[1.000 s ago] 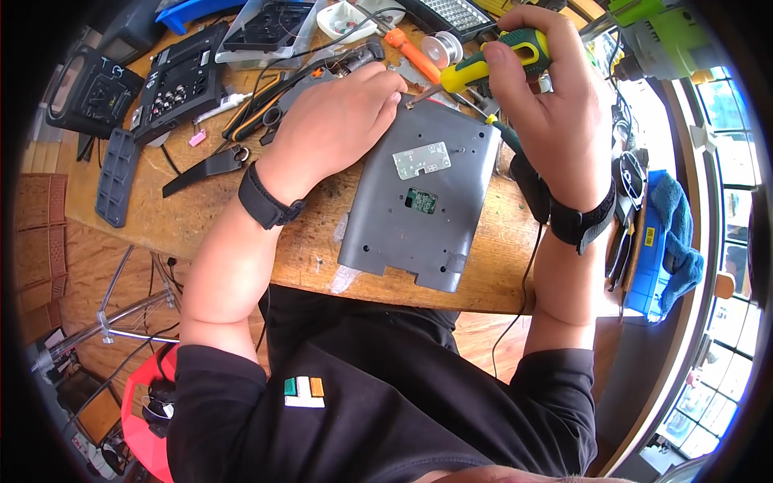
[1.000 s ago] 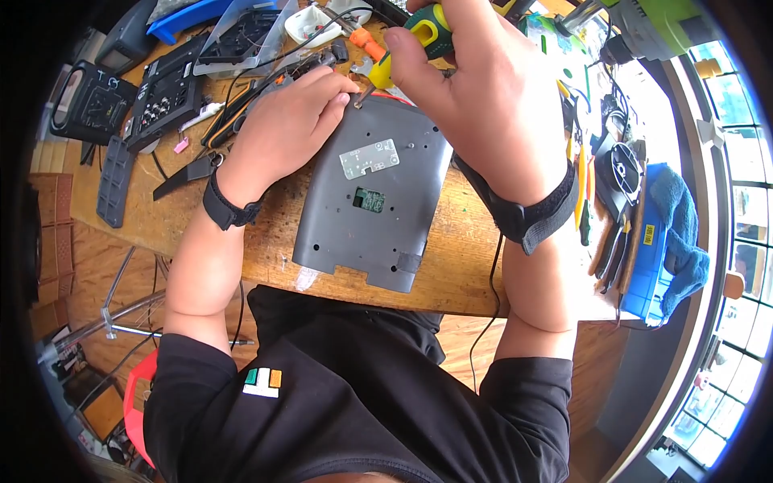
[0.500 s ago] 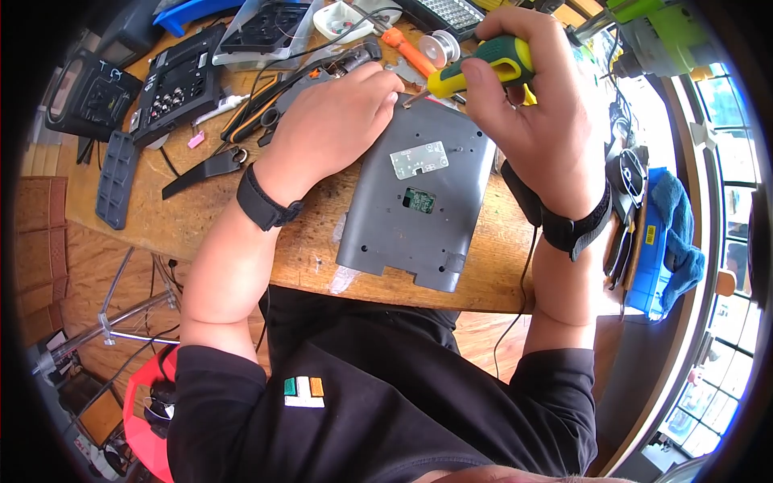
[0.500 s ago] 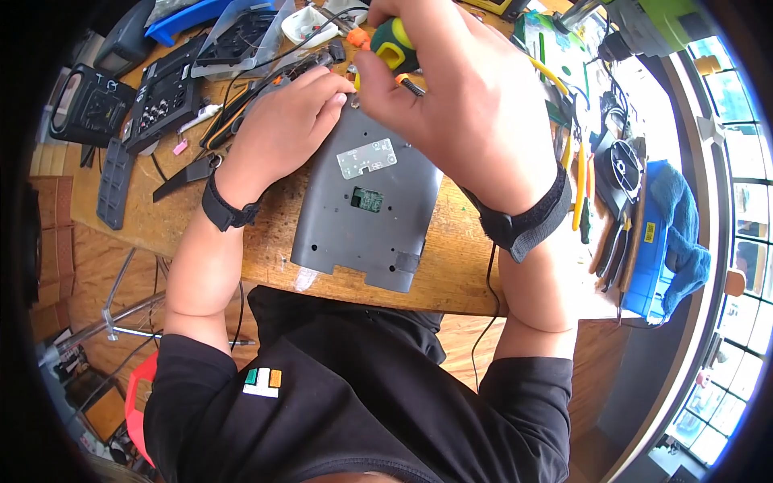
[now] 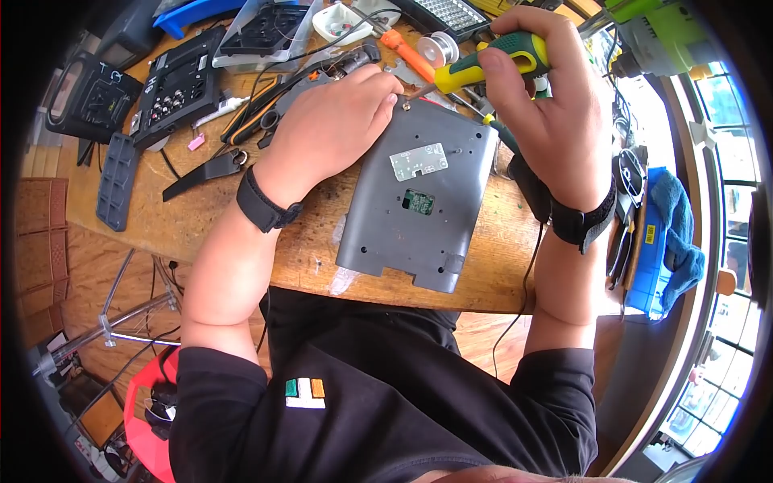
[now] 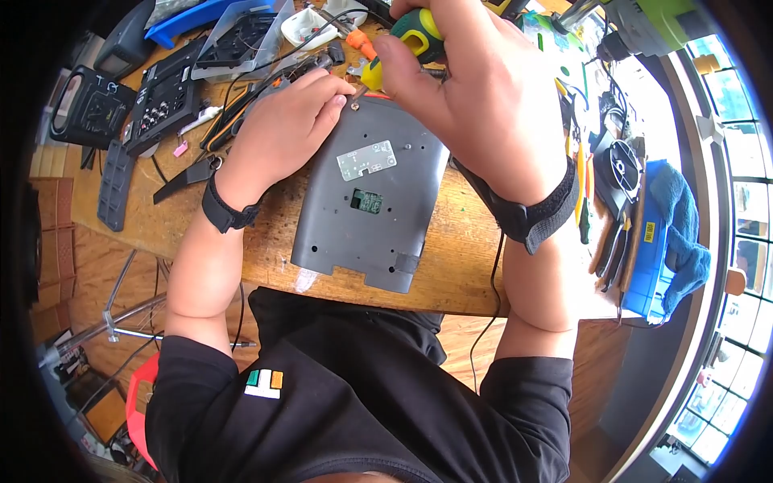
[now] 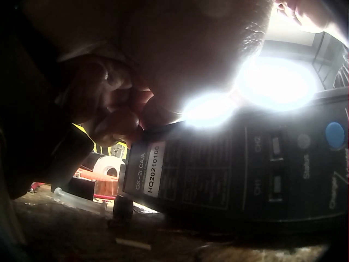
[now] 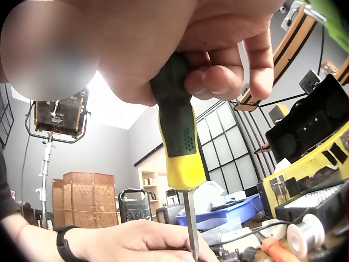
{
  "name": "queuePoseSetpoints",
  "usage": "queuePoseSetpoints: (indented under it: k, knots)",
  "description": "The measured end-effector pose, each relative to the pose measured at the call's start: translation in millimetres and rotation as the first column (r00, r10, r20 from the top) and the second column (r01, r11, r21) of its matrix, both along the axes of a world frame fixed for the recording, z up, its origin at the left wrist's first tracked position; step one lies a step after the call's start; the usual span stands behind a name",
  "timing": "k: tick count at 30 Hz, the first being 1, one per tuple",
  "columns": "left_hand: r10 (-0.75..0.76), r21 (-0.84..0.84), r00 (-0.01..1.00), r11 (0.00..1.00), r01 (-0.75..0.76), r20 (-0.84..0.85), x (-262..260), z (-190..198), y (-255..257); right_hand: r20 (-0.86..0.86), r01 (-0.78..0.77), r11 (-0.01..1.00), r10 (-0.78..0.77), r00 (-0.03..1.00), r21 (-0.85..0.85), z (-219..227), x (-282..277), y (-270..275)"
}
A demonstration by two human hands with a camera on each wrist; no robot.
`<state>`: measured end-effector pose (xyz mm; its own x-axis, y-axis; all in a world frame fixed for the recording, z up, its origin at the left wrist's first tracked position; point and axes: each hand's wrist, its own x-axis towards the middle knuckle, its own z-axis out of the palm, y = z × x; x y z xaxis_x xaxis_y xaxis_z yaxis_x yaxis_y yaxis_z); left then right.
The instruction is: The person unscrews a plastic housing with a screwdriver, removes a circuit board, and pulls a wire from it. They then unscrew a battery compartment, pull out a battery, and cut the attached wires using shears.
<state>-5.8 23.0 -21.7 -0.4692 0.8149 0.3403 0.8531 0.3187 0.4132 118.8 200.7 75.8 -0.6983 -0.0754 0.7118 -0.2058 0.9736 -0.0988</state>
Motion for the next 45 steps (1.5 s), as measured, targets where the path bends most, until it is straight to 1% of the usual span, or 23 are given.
queuePoseSetpoints:
  k: [2,3,5,6,9,11,14,20,24,27,30,32,33,35,37,40,43,45]
  knots:
    - [0.000,0.003,1.000,1.000,0.000,-0.010,0.1,-0.2,-1.3,0.010,-0.016,0.999,0.016,1.000,-0.040,-2.1,-1.2,0.2]
    - [0.000,0.003,1.000,1.000,0.000,-0.020,0.7,1.0,-1.2,0.016,-0.031,0.996,0.032,0.999,-0.088,-4.8,-1.7,0.4]
    - [-0.001,0.003,1.000,1.000,0.001,-0.019,1.0,1.5,-0.7,0.038,-0.022,0.991,0.027,0.999,-0.130,-5.3,-1.3,-0.4]
    - [-0.001,0.003,1.000,1.000,0.001,-0.008,0.8,0.9,-0.8,0.055,0.000,0.992,0.007,0.998,-0.124,-4.2,-0.4,-2.1]
    - [0.006,-0.010,1.000,1.000,-0.006,0.003,1.0,0.9,-1.9,0.049,-0.012,0.986,0.021,0.999,-0.166,-6.7,-1.3,-3.4]
    - [0.005,-0.014,1.000,1.000,-0.005,0.003,1.2,1.6,-1.0,0.037,-0.037,0.988,0.043,0.998,-0.150,-4.6,-0.8,-2.7]
    - [0.002,-0.009,1.000,1.000,-0.002,-0.001,1.1,1.4,-2.2,0.035,-0.056,0.995,0.059,0.998,-0.080,2.5,-0.7,-3.0]
    - [0.005,-0.017,1.000,1.000,-0.005,0.005,0.5,0.3,-1.9,0.080,-0.014,0.981,0.030,0.996,-0.193,0.4,-0.2,-4.4]
    - [0.000,-0.011,1.000,1.000,0.000,-0.002,0.5,-0.1,-1.2,0.084,-0.005,0.987,0.018,0.996,-0.159,2.9,0.7,-3.0]
    - [0.002,-0.009,1.000,1.000,-0.002,-0.003,0.2,-0.3,-2.0,0.084,0.000,0.982,0.016,0.996,-0.190,1.3,-0.5,-1.4]
    - [0.002,-0.019,1.000,1.000,-0.002,-0.001,0.4,-0.3,-1.6,0.174,0.092,0.969,-0.052,0.983,-0.230,10.5,1.2,-7.8]
    - [0.004,-0.024,1.000,1.000,-0.004,-0.006,0.0,0.1,-1.6,0.172,0.093,0.972,-0.056,0.983,-0.215,12.0,0.8,-9.4]
    - [0.007,-0.023,1.000,1.000,-0.007,-0.011,0.1,0.2,-1.6,0.127,0.048,0.981,-0.024,0.992,-0.190,7.7,-0.2,-7.5]
    - [0.005,-0.009,1.000,1.000,-0.005,-0.019,0.4,-0.3,-1.3,0.084,0.017,0.984,-0.002,0.996,-0.177,-1.5,0.8,-6.6]
    - [-0.003,0.018,1.000,1.000,0.004,-0.030,0.2,-0.7,-0.7,0.087,0.040,0.978,-0.023,0.996,-0.207,-8.5,3.6,-9.7]
    - [0.007,0.005,0.999,1.000,-0.007,-0.047,1.6,1.2,-0.7,0.142,0.081,0.969,-0.049,0.989,-0.235,-5.3,6.0,-18.1]
    - [-0.012,0.045,0.998,0.999,0.015,-0.054,0.7,-1.1,-0.1,0.150,0.020,0.942,0.033,0.988,-0.336,-5.6,7.7,-25.4]
    - [-0.010,0.033,0.998,0.999,0.012,-0.054,0.5,0.0,-0.1,0.106,0.017,0.987,0.000,0.994,-0.157,-3.9,3.3,-17.7]
